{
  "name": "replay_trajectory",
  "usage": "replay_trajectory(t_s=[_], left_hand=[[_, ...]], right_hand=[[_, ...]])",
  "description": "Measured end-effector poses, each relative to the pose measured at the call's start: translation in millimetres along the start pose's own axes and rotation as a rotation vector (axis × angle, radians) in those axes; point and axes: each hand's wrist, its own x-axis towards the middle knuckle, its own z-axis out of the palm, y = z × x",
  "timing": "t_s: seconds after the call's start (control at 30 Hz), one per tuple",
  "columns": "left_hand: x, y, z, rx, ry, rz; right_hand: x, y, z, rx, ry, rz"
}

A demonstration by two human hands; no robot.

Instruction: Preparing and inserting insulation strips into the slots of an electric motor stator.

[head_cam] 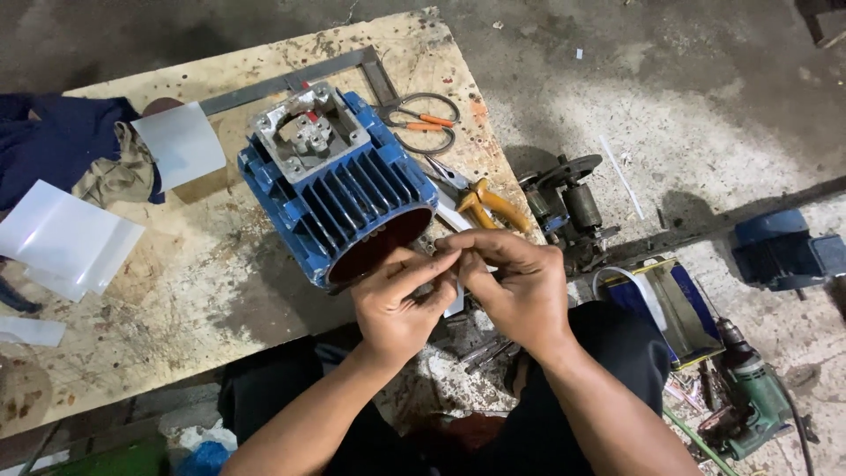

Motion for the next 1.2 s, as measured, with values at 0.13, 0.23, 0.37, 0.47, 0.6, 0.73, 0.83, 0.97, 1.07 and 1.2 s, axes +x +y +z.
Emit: replay_trajectory(t_s=[0.13,0.23,0.37,0.47,0.6,0.73,0.83,0.97,1.07,1.2], left_hand=[[5,6,1,0.061,0.009,0.049],[4,5,2,0.073,0.005,0.093],[0,2,7,0.102,0.043,0.127],[4,5,8,0.145,0.016,0.047],[-4,7,7,-0.223,-0.011,-0.356],[-4,3,6,-0.265,0.078,-0.453],[-9,-2,4,-0.368,0.115,-0.570],[-1,12,3,-0.157,-0.094,-0.468],[8,22,3,-0.027,-0.146,-0.356],[13,22,4,-0.046,-0.005,-0.246]], right_hand=[[-1,-3,6,-0.051,0.039,0.032],[-2,-1,7,-0.078,0.069,0.040],[-4,11,7,-0.182,0.063,0.023],[-1,19,6,-0.274,0.044,0.005],[4,3,-3,-0.021,-0.127,0.043],[2,22,-13,0.013,-0.174,0.144],[4,23,-18,0.049,-0.038,0.134],[9,21,-18,-0.034,0.093,0.049],[10,13,-14,-0.089,0.043,-0.012],[10,4,-12,-0.164,-0.041,-0.086]])
